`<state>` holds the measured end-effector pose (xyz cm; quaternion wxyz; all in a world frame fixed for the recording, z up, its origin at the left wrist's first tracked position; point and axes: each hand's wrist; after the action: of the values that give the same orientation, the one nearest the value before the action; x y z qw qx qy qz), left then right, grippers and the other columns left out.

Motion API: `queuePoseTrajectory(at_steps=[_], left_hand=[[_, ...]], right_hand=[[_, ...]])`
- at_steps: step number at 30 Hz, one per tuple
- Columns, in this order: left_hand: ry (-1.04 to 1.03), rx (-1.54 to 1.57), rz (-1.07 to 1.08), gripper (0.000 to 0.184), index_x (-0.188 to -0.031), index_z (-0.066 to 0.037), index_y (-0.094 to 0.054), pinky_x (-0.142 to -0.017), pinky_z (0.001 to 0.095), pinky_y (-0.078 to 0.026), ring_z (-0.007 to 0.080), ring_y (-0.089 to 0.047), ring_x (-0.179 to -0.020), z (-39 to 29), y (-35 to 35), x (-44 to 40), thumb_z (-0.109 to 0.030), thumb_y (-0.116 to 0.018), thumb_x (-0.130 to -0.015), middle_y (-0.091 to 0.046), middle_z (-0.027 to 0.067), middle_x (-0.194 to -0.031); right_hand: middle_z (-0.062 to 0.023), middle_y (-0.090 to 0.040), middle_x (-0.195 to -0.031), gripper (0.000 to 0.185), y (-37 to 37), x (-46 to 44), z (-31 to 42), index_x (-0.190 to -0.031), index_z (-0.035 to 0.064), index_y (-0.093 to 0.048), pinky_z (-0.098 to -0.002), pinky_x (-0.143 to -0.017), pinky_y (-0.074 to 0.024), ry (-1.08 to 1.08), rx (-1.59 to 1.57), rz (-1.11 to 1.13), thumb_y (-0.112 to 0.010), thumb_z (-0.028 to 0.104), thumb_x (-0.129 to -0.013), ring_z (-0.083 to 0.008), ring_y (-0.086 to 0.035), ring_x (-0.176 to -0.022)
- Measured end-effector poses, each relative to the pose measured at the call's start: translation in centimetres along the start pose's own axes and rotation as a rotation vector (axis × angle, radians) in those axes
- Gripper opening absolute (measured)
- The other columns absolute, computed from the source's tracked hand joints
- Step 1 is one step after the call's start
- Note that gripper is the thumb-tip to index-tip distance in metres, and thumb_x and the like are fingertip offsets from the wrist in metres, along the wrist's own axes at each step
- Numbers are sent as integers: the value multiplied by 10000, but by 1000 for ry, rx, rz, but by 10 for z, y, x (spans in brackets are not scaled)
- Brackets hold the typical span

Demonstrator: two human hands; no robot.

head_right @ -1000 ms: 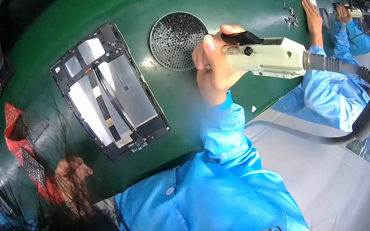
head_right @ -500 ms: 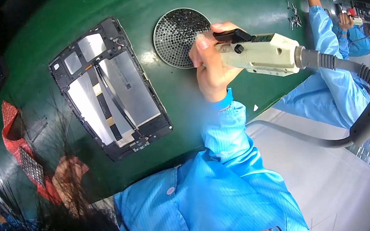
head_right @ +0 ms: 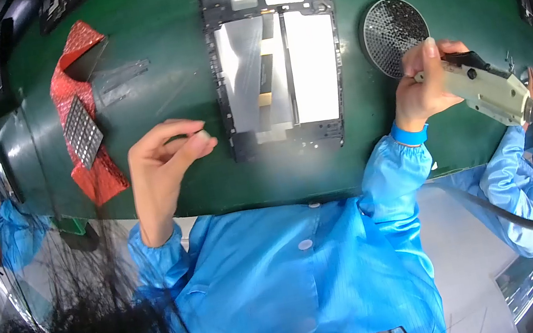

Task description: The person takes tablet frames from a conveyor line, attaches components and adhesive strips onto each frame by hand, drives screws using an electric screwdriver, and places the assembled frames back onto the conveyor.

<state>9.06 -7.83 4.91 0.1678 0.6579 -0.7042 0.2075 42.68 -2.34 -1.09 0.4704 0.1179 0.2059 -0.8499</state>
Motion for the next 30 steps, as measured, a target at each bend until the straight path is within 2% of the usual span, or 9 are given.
queuePoseTrajectory(at_steps=[2, 9, 16, 18, 21, 23, 25, 28, 30], left_hand=[[-17, -34, -3, 198, -1060, 34, -698, -760, 222, -520, 121, -683, -844, 9, -8, -4, 3, -714, -865, -715, 85, -931], [-334, -369, -49, 155, -986, 0, -747, -727, 227, -514, 115, -662, -818, 37, -15, -17, -4, -742, -831, -687, 62, -903], [-231, -202, -34, 207, -1011, 1, -699, -687, 238, -526, 118, -653, -795, 48, -14, -23, -25, -765, -817, -624, 47, -940], [-100, -121, -19, 245, -1012, 10, -646, -686, 239, -531, 119, -655, -797, 41, -13, -23, -25, -775, -806, -613, 56, -932], [-44, -39, 54, 299, -996, -3, -568, -680, 242, -528, 123, -659, -808, 42, -7, -31, -24, -785, -792, -616, 73, -917], [-70, -79, 63, 302, -993, 3, -565, -677, 245, -522, 131, -660, -809, 44, -5, -33, -12, -784, -785, -619, 77, -911], [-88, -95, 74, 303, -992, 6, -566, -677, 249, -519, 139, -661, -810, 45, -3, -33, -2, -782, -779, -622, 79, -910], [-109, -77, 90, 304, -993, 7, -568, -681, 256, -517, 149, -666, -812, 46, 0, -32, 8, -776, -770, -627, 78, -916], [-130, -55, 83, 306, -993, 8, -568, -682, 260, -517, 153, -669, -813, 50, 1, -31, 12, -771, -764, -631, 77, -918]], right_hand=[[-55, -447, -582, 285, -3, 0, -1, -1105, -8, -531, -265, -410, -327, -21, 10, -45, -626, -40, -839, -120, -396, -457], [-35, -447, -592, 262, -10, 4, 32, -1136, 15, -527, -251, -417, -308, 71, -10, -54, -597, 44, -885, -103, -383, -457], [-5, -439, -635, 310, -37, 43, 49, -1218, 117, -532, -267, -417, -310, -78, -163, 34, -552, 86, -910, -98, -383, -470], [-9, -449, -651, 324, -58, 63, 54, -1212, 118, -520, -271, -415, -321, -174, -250, 74, -573, 66, -896, -104, -387, -466], [-21, -466, -678, 380, -91, 90, 55, -1202, 116, -483, -285, -407, -339, -323, -363, 116, -611, 6, -862, -116, -403, -460], [-42, -492, -662, 366, -118, 101, 52, -1171, 95, -452, -289, -421, -367, -266, -380, 228, -633, -1, -868, -119, -426, -459], [-23, -437, -650, 389, -137, 110, 50, -1194, 125, -451, -289, -390, -317, -263, -189, 296, -587, 14, -847, -127, -374, -424], [-69, -519, -629, 357, -144, 118, 40, -1161, 69, -432, -300, -440, -398, -326, -224, 342, -634, -1, -875, -138, -464, -461], [-67, -511, -630, 346, -147, 122, 35, -1158, 69, -439, -300, -436, -393, -303, -286, 342, -626, -5, -877, -136, -451, -454]])
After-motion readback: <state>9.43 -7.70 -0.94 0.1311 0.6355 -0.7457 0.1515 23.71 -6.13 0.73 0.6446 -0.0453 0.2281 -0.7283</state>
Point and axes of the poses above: each hand's wrist, its own x-axis away from the middle knuckle, its own y-axis out of the back of the hand, z = x × y
